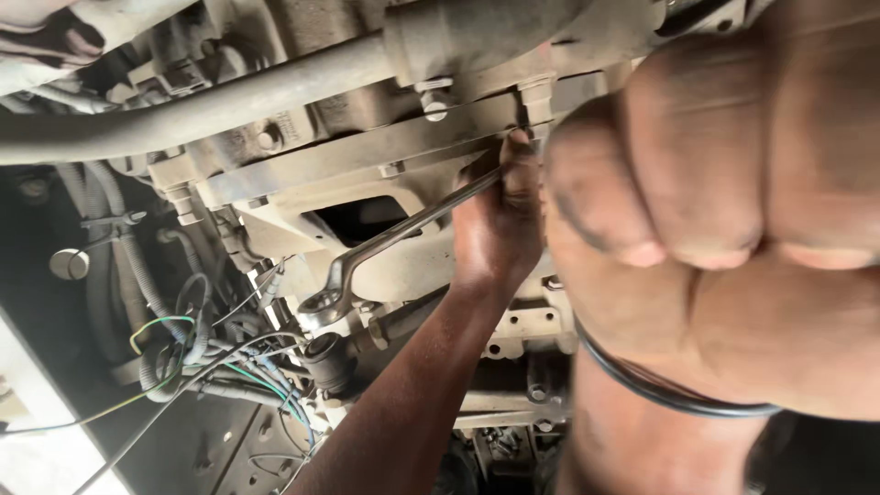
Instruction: The person uses a wrench to tighten bolts on a vehicle's undercarriage. They work on a specific section of the engine or chassis, manipulating the tool with both hands to secure the components.
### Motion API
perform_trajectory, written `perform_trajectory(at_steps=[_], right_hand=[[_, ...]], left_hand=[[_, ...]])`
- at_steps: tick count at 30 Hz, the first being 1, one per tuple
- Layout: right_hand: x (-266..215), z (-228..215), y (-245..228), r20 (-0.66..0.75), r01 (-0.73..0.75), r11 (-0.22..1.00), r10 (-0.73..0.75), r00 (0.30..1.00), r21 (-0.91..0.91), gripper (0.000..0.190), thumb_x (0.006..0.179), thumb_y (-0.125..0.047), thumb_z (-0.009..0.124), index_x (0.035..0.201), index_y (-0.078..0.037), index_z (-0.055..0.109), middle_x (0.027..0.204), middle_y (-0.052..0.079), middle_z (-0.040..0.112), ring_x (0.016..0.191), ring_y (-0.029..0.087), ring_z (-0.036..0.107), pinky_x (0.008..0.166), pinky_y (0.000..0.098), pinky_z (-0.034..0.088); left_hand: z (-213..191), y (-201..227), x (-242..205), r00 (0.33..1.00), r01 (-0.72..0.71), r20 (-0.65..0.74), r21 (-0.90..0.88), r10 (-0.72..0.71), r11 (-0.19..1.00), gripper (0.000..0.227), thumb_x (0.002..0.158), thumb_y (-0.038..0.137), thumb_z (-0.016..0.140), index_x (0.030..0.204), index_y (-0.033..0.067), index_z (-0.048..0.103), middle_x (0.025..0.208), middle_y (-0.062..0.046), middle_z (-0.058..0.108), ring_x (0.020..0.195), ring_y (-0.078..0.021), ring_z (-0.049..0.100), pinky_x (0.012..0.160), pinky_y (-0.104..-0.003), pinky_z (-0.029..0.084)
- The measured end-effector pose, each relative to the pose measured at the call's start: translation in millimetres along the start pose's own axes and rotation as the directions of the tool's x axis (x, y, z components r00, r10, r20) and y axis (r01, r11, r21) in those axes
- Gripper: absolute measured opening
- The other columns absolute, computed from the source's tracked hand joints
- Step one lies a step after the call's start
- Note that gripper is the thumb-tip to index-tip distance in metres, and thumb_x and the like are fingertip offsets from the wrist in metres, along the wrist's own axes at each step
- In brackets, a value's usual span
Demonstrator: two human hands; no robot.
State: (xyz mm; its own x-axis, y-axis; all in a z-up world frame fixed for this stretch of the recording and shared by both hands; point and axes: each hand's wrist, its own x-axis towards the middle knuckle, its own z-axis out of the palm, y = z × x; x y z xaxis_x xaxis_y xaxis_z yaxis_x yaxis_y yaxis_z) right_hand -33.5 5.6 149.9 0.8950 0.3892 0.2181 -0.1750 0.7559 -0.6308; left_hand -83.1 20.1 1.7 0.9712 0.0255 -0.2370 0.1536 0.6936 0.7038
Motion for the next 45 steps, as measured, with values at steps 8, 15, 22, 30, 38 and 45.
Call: perform_trajectory(at_steps=[8,15,22,30,38,45], right_hand=[[4,12,-8,0.078,0.049,0.990,-0.060,0.995,0.133,0.022,0.093,0.012,0.036,0.081,0.001,0.052,0.065,0.006,0.050,0.050,0.010,0.044,0.048,0.0261,0.039],[6,31,8,0.097,0.110,0.944,-0.084,0.992,-0.310,0.014,0.103,-0.001,0.047,0.103,-0.005,0.061,0.079,0.006,0.061,0.066,0.021,0.059,0.061,0.0331,0.048],[11,38,35,0.144,0.160,0.599,-0.075,0.987,-0.784,0.014,0.087,-0.023,0.064,0.086,-0.009,0.064,0.082,0.009,0.071,0.071,0.029,0.069,0.067,0.0413,0.055],[24,56,42,0.281,0.234,0.364,0.081,0.956,-0.902,0.021,0.096,-0.016,0.058,0.079,-0.012,0.069,0.069,0.010,0.069,0.056,0.023,0.069,0.048,0.0429,0.052],[26,35,110,0.418,0.369,0.219,0.257,0.871,-0.903,0.026,0.099,-0.029,0.053,0.105,-0.008,0.068,0.080,0.006,0.075,0.060,0.012,0.066,0.056,0.0354,0.058],[2,17,105,0.343,0.327,0.239,0.028,0.939,-0.914,0.019,0.103,-0.015,0.055,0.115,-0.006,0.066,0.094,0.010,0.072,0.072,0.017,0.068,0.057,0.0338,0.057]], left_hand=[[43,11,13,0.897,0.314,-0.436,0.520,-0.069,0.795,0.052,0.105,0.041,0.051,0.125,-0.0055,0.062,0.106,-0.024,0.077,0.091,-0.0288,0.078,0.079,-0.037,0.065],[35,6,23,0.935,0.162,-0.355,0.423,-0.001,0.891,0.045,0.099,0.038,0.060,0.118,-0.0024,0.060,0.107,-0.024,0.071,0.081,-0.0283,0.075,0.069,-0.040,0.063],[50,9,-47,0.984,-0.172,0.174,0.850,-0.043,-0.498,0.044,0.091,0.047,0.060,0.091,0.0041,0.070,0.075,-0.014,0.069,0.053,-0.0192,0.060,0.047,-0.034,0.047],[37,-32,-40,0.827,-0.142,0.313,0.920,0.467,-0.365,0.021,0.106,0.020,0.048,0.091,0.0104,0.058,0.084,-0.008,0.062,0.069,-0.0211,0.058,0.065,-0.039,0.049],[41,-10,-42,0.995,-0.101,0.098,0.878,-0.030,-0.467,0.016,0.096,0.016,0.053,0.081,0.0163,0.054,0.072,-0.003,0.054,0.057,-0.0148,0.045,0.052,-0.034,0.042],[34,-3,-36,0.878,-0.278,0.472,0.628,0.073,-0.726,0.019,0.104,0.017,0.048,0.085,0.0150,0.049,0.070,0.002,0.042,0.054,-0.0105,0.038,0.048,-0.031,0.036]])
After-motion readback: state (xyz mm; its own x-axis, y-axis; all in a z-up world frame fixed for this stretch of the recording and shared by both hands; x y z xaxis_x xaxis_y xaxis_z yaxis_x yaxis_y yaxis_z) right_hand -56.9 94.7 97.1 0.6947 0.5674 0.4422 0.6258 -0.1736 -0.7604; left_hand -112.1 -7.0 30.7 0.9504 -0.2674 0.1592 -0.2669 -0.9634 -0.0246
